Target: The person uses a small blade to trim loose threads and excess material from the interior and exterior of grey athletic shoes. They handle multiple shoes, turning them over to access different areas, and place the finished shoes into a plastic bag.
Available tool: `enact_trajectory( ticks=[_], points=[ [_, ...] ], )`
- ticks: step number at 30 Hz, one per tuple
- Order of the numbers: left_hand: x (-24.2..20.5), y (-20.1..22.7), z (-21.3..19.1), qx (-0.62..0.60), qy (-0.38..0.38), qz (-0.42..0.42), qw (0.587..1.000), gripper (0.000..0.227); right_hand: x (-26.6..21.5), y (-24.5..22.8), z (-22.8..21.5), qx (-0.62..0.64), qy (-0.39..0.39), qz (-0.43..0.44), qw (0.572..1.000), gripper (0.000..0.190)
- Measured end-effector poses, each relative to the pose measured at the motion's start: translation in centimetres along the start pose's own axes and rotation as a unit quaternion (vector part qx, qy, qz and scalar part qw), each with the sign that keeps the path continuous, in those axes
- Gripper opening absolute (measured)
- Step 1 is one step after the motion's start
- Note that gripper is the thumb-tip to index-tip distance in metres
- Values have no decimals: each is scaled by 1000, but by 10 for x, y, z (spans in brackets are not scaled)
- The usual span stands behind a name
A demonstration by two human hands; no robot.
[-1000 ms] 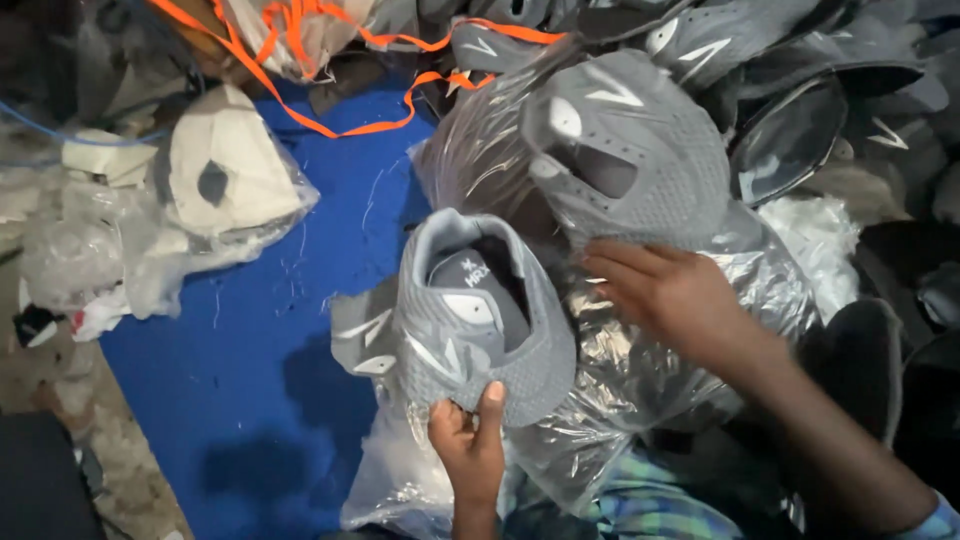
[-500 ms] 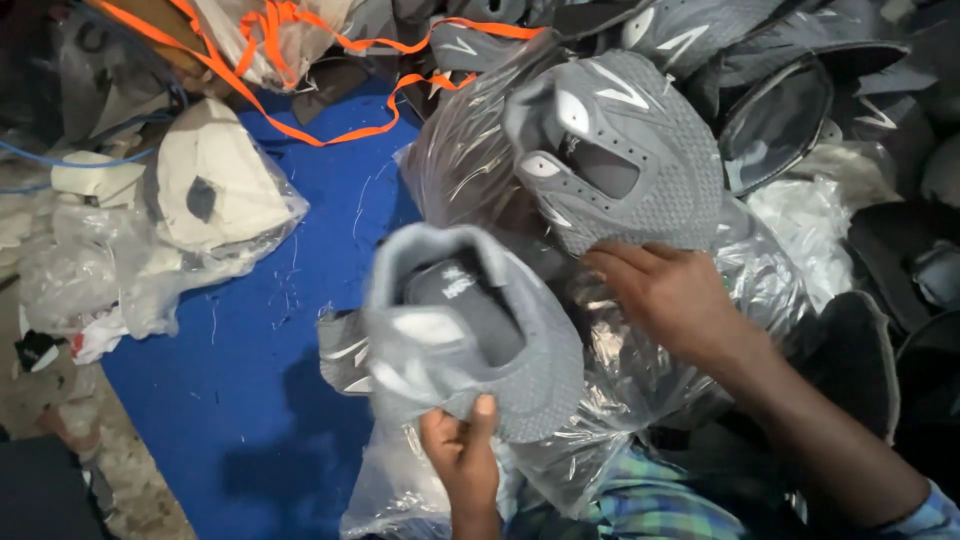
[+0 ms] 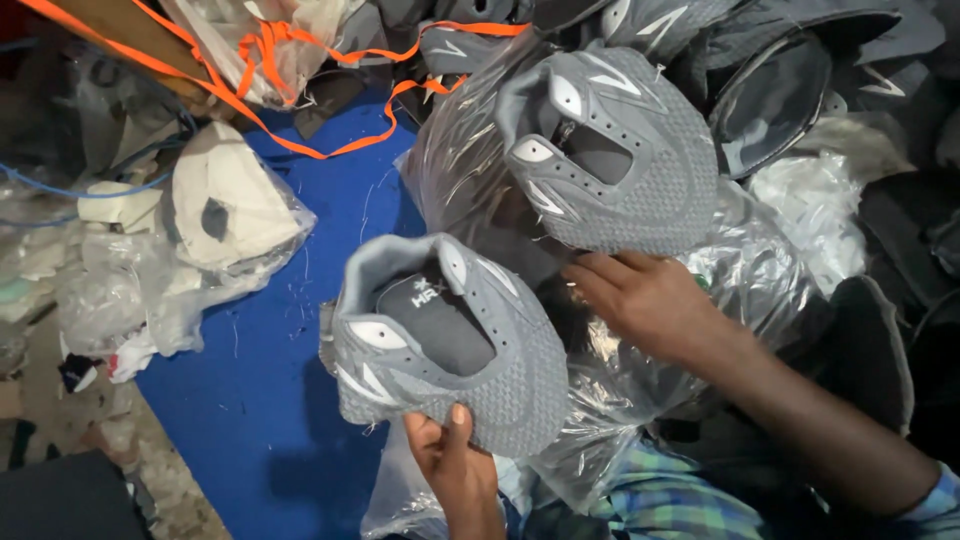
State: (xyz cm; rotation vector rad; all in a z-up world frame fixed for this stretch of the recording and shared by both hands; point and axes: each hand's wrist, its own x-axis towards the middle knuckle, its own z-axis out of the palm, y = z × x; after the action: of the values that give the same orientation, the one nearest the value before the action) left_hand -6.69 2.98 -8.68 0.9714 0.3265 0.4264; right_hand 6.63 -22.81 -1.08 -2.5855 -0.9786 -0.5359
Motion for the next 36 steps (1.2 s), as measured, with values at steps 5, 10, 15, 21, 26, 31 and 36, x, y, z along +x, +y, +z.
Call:
enact_trajectory(
  ticks=[5, 10, 15, 21, 26, 31, 36],
  points=[
    [19, 25, 16, -28, -23, 6, 999, 69, -25, 25, 21, 54, 10, 68, 996, 37],
    [85, 53, 68, -35, -42, 19, 998, 74, -18, 36, -5, 37, 48, 144, 988, 29],
    [142, 78, 172, -76, -227, 40, 970, 75, -31, 50, -52, 92, 0, 374, 923, 31],
    [76, 36, 184, 11, -399, -50, 915, 77, -148, 131, -58, 233, 110, 441, 860, 47],
    [45, -38, 106, 133, -394, -151, 897, 70, -109, 84, -83, 304, 153, 405, 848, 43],
    [33, -37, 70, 195, -328, -168, 909, 68, -39, 18, -94, 263, 45, 375, 888, 43],
    [38, -1, 101, 412, -306, -94, 853, 35, -80, 47, -86, 333, -132, 275, 892, 37]
  ],
)
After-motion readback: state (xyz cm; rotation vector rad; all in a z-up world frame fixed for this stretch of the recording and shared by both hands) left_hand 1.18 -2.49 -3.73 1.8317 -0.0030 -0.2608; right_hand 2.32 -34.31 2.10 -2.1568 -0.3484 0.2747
